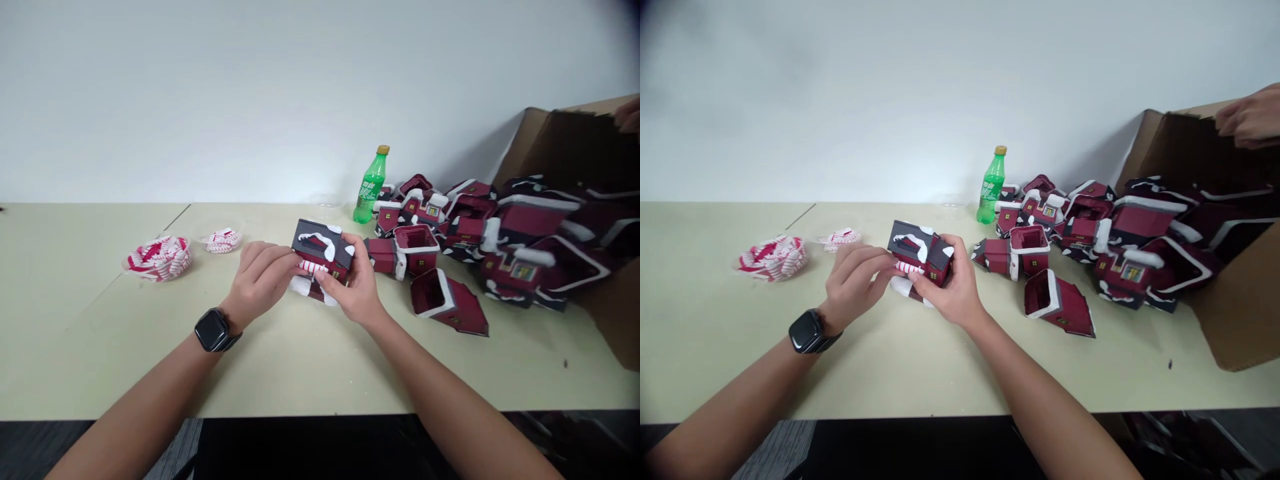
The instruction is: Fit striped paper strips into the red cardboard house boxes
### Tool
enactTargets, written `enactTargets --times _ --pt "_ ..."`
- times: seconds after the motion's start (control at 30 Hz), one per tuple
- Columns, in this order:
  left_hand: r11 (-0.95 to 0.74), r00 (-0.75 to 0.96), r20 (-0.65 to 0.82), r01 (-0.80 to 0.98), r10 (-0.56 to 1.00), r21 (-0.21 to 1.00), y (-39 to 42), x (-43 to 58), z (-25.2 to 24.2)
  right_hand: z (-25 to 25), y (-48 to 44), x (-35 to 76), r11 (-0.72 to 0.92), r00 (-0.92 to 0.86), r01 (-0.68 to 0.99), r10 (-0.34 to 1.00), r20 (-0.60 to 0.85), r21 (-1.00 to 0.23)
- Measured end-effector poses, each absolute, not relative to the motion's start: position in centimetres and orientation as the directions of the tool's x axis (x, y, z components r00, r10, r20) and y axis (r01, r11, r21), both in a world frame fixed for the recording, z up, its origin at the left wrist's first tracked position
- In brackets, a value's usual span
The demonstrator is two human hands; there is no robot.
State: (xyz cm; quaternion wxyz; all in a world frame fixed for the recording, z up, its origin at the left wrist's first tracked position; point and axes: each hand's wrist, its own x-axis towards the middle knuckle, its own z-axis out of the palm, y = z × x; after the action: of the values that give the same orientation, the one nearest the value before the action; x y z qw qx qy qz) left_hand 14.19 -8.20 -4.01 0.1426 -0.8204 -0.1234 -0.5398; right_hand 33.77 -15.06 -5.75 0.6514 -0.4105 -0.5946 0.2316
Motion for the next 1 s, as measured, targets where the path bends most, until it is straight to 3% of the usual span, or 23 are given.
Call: enactTargets --times 0.13,0.2,0.27,0.33,0.4,0.47,0.6,1.0 --pt "-0.934 0.368 0.929 0.346 0.051 -0.086 -8.5 14.3 -3.8 -5.5 -15.2 33.7 0.548 0.197 0.173 0.795 0.574 -0.819" --pt "-0.951 0.313 0.944 0.309 0.099 -0.002 -8.7 14.6 -3.9 -5.4 -15.1 33.6 0.547 0.2 0.146 0.8 0.566 -0.824" --pt "-0.955 0.214 0.942 0.202 0.257 0.215 -8.9 15.0 -4.0 -5.4 -15.0 33.5 0.547 0.199 0.103 0.807 0.556 -0.831" --pt "-0.864 0.216 0.845 -0.011 0.489 0.503 -9.0 15.4 -4.2 -5.4 -15.0 33.5 0.533 0.187 0.068 0.823 0.536 -0.843" --pt "-0.637 0.379 0.655 -0.191 0.654 0.747 -9.1 15.7 -4.4 -5.4 -15.0 33.5 0.505 0.162 0.055 0.847 0.506 -0.862" --pt "-0.411 0.518 0.477 -0.245 0.71 0.878 -9.2 15.9 -4.5 -5.4 -15.0 33.6 0.475 0.136 0.049 0.868 0.477 -0.879" --pt "-0.264 0.522 0.376 -0.278 0.765 0.924 -9.3 16.1 -4.6 -5.4 -15.1 33.7 0.44 0.115 0.039 0.89 0.442 -0.897" --pt "-0.265 0.499 0.352 -0.239 0.792 0.934 -9.9 16.3 -3.8 -5.4 -15.1 33.9 0.388 0.104 -0.02 0.917 0.384 -0.921"
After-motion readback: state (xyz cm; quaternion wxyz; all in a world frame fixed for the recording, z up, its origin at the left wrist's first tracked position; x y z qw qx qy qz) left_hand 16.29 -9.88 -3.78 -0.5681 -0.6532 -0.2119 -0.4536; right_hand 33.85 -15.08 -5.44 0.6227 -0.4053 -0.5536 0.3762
